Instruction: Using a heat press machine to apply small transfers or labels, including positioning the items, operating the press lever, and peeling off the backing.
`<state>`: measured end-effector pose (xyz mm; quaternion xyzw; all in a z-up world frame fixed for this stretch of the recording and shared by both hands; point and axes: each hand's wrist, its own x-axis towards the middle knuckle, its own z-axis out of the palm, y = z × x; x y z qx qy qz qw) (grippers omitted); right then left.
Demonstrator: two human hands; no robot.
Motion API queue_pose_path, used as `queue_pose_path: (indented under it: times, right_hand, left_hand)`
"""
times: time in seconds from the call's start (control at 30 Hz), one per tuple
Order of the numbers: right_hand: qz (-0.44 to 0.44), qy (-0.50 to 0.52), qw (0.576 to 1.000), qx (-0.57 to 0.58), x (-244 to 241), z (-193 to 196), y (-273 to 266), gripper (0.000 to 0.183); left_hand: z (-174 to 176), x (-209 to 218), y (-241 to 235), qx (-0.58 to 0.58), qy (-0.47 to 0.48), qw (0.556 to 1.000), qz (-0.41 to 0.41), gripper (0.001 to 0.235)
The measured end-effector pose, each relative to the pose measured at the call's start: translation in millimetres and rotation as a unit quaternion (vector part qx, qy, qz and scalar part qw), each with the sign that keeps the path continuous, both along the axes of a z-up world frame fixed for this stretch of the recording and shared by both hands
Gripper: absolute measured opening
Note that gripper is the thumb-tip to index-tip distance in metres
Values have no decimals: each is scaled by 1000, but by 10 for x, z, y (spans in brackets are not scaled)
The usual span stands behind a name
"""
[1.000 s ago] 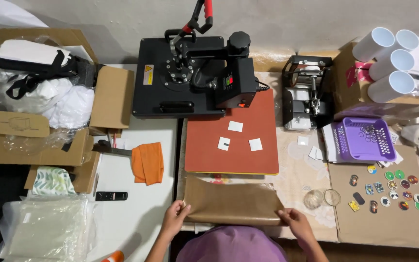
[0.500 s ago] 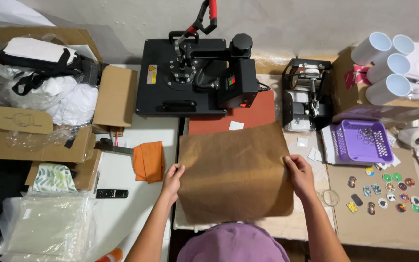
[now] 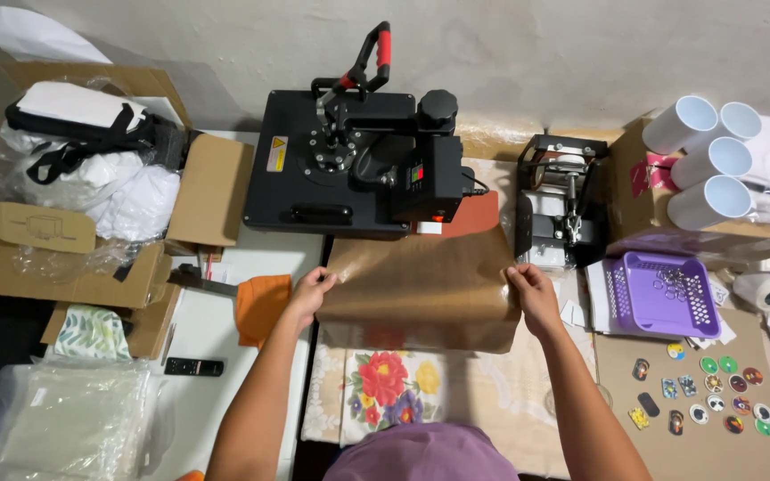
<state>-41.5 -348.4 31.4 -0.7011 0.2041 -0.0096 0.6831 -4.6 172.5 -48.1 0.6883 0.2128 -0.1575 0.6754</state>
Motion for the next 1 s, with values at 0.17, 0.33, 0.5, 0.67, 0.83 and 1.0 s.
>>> queue_pose_path:
  times: [0.17, 0.33, 0.5, 0.67, 0.83, 1.0]
  right_hand:
    - [-4, 0, 1000, 28, -231, 156, -37, 11]
    - [-13, 9, 1000, 10, 48, 123, -2, 13]
    - [-12, -32, 998, -47, 673, -124, 70, 13]
    - [-3, 12, 990, -143, 972, -421, -81, 49]
    - [54, 145, 951, -269, 283, -432, -123, 72]
    - [46, 194, 936, -291, -302, -633, -57, 32]
  left_hand:
    - [40, -335, 51, -45, 7, 999, 7, 22]
    - [-466, -59, 166, -74, 8, 997, 27, 31]
    - [130, 288, -211, 52, 14, 996, 68, 34]
    - [261, 486, -293, 5, -26, 986, 167, 86]
    - [-520, -185, -13, 170, -1, 980, 99, 86]
    - [-429, -747, -218, 205, -73, 967, 133, 22]
